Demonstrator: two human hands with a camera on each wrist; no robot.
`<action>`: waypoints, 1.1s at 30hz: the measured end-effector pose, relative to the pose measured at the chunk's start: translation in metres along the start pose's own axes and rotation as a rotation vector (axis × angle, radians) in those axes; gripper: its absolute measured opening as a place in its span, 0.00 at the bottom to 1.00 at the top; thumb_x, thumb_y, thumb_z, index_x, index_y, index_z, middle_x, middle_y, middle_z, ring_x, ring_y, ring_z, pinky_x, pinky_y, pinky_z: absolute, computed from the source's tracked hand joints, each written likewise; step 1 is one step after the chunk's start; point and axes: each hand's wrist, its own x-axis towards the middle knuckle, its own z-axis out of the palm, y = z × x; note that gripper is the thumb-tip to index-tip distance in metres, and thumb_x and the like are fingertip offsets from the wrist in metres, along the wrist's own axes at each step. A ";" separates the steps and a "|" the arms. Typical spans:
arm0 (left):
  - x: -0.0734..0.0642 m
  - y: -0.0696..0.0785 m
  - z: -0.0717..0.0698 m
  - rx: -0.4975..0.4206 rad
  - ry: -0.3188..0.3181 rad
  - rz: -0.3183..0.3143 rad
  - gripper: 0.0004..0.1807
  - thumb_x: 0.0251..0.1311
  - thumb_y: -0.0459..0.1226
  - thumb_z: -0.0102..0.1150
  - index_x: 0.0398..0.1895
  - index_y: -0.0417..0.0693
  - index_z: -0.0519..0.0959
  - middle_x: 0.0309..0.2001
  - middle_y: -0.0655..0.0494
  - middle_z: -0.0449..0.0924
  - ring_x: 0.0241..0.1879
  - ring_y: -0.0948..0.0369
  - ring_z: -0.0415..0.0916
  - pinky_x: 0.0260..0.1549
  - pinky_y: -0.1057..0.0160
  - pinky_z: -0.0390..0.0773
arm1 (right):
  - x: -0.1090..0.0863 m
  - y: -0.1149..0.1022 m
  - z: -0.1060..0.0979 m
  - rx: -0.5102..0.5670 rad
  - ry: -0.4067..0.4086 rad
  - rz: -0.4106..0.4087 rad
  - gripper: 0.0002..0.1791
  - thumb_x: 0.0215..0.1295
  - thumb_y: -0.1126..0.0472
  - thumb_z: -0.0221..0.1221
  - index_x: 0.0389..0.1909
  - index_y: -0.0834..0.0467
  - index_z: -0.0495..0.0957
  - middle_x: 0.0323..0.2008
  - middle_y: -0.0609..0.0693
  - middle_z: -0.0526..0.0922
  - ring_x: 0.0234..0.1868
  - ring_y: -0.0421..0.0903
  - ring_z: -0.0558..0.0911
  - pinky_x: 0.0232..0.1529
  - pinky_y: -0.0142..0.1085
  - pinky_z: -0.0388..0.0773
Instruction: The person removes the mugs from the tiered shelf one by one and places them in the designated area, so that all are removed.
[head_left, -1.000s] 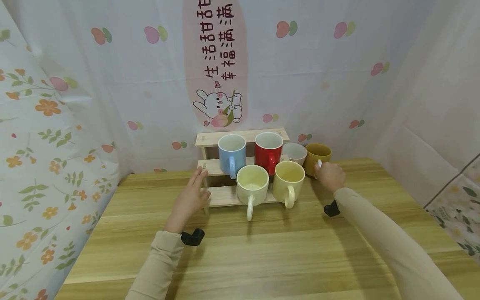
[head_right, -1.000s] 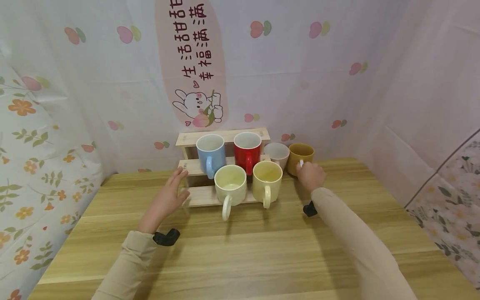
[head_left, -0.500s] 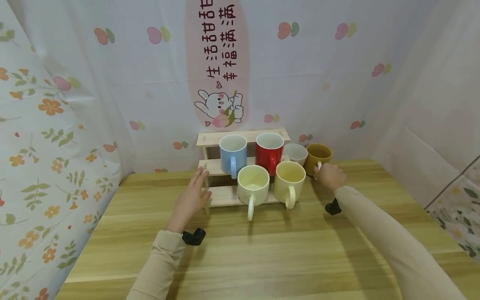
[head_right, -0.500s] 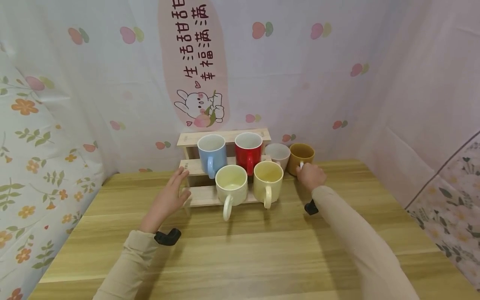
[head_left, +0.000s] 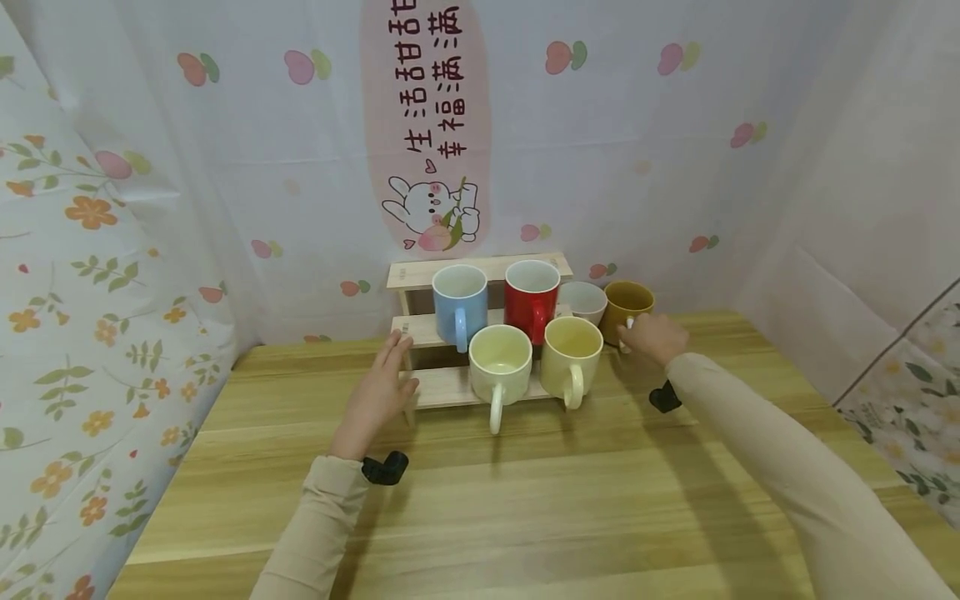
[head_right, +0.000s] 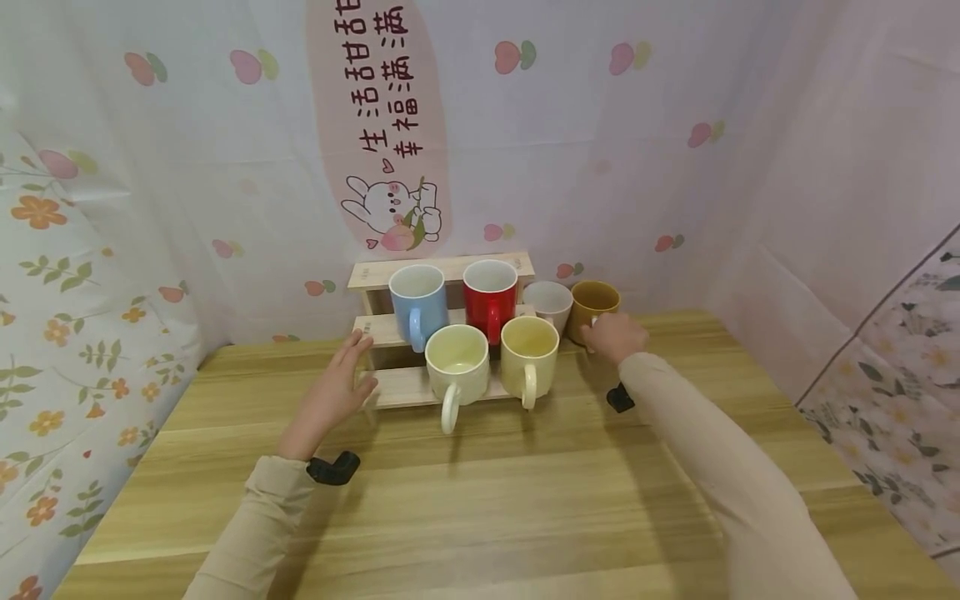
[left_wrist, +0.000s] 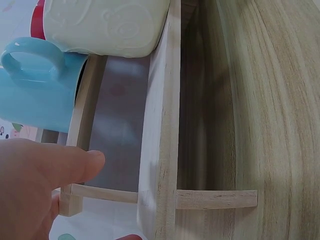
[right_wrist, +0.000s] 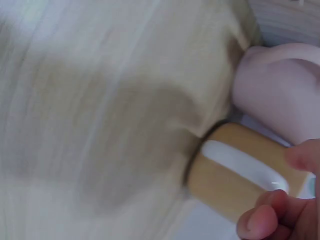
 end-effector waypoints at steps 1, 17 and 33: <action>0.000 0.000 0.000 0.001 -0.001 0.000 0.37 0.64 0.38 0.58 0.74 0.45 0.54 0.76 0.48 0.43 0.33 0.50 0.79 0.27 0.59 0.72 | -0.001 -0.001 -0.003 -0.002 -0.007 -0.008 0.27 0.69 0.44 0.42 0.20 0.60 0.75 0.28 0.61 0.78 0.28 0.54 0.76 0.21 0.43 0.71; 0.002 -0.002 0.002 0.001 -0.008 0.011 0.37 0.64 0.38 0.57 0.74 0.45 0.53 0.76 0.48 0.42 0.33 0.50 0.79 0.24 0.61 0.70 | -0.023 -0.032 -0.070 -0.010 -0.122 -0.056 0.25 0.69 0.45 0.46 0.28 0.60 0.80 0.31 0.58 0.81 0.30 0.52 0.78 0.23 0.39 0.72; 0.001 -0.002 0.001 -0.013 -0.010 0.009 0.37 0.64 0.38 0.57 0.74 0.45 0.53 0.77 0.47 0.42 0.19 0.59 0.69 0.20 0.63 0.66 | -0.042 -0.072 -0.092 0.020 -0.107 -0.162 0.24 0.68 0.46 0.47 0.14 0.53 0.64 0.11 0.45 0.66 0.15 0.41 0.66 0.20 0.32 0.60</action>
